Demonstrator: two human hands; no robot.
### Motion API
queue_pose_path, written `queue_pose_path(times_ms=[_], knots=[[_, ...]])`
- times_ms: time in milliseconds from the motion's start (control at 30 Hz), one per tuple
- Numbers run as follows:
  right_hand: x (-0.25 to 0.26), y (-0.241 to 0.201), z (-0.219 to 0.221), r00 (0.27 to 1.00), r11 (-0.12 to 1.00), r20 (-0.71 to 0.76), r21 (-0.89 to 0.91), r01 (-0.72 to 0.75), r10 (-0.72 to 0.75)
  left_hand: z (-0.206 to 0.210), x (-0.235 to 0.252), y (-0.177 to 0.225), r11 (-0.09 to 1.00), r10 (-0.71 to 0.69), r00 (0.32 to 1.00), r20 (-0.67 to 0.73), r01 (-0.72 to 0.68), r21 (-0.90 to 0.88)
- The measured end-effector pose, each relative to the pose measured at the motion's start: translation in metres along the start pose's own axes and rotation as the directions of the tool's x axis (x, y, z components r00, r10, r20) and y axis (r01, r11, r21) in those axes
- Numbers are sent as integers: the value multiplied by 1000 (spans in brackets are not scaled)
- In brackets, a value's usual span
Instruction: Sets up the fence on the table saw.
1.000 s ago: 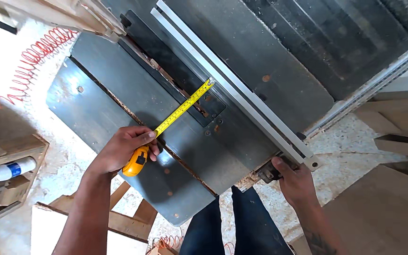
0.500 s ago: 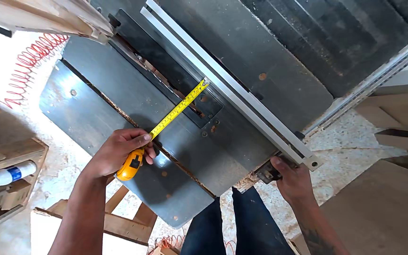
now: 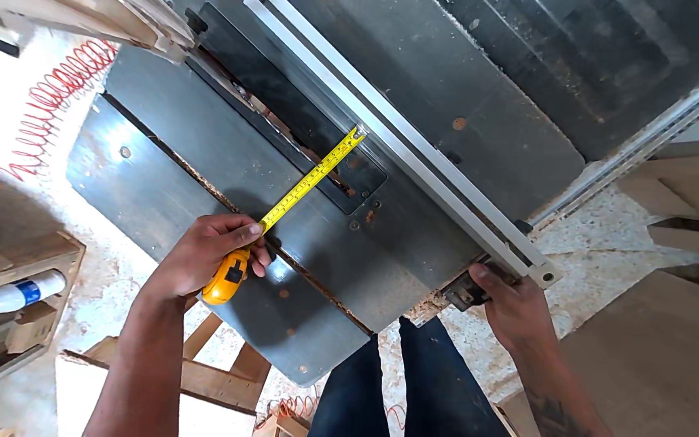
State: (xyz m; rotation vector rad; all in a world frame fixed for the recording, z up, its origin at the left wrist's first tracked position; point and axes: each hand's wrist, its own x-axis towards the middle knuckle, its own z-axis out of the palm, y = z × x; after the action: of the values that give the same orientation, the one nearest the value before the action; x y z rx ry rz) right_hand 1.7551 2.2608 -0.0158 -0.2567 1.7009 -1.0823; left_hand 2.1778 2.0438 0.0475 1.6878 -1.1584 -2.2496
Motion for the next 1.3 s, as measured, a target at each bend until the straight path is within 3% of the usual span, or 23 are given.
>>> queue_pose_path(times_ms=[600,1033,1300], knots=[[13,24,-7,970,969,177,210,129,-167,0,0,-1,1000,10,1000,3,-10,-13],[4,5,-5,996,1000,90,0,22,-22,-5,1,-3,999,32,999,41,-32,-2],[2,1,-7,996,1000,89,-29,-9,12,-5,1,-2,1000,16,1000,24,-16,8]])
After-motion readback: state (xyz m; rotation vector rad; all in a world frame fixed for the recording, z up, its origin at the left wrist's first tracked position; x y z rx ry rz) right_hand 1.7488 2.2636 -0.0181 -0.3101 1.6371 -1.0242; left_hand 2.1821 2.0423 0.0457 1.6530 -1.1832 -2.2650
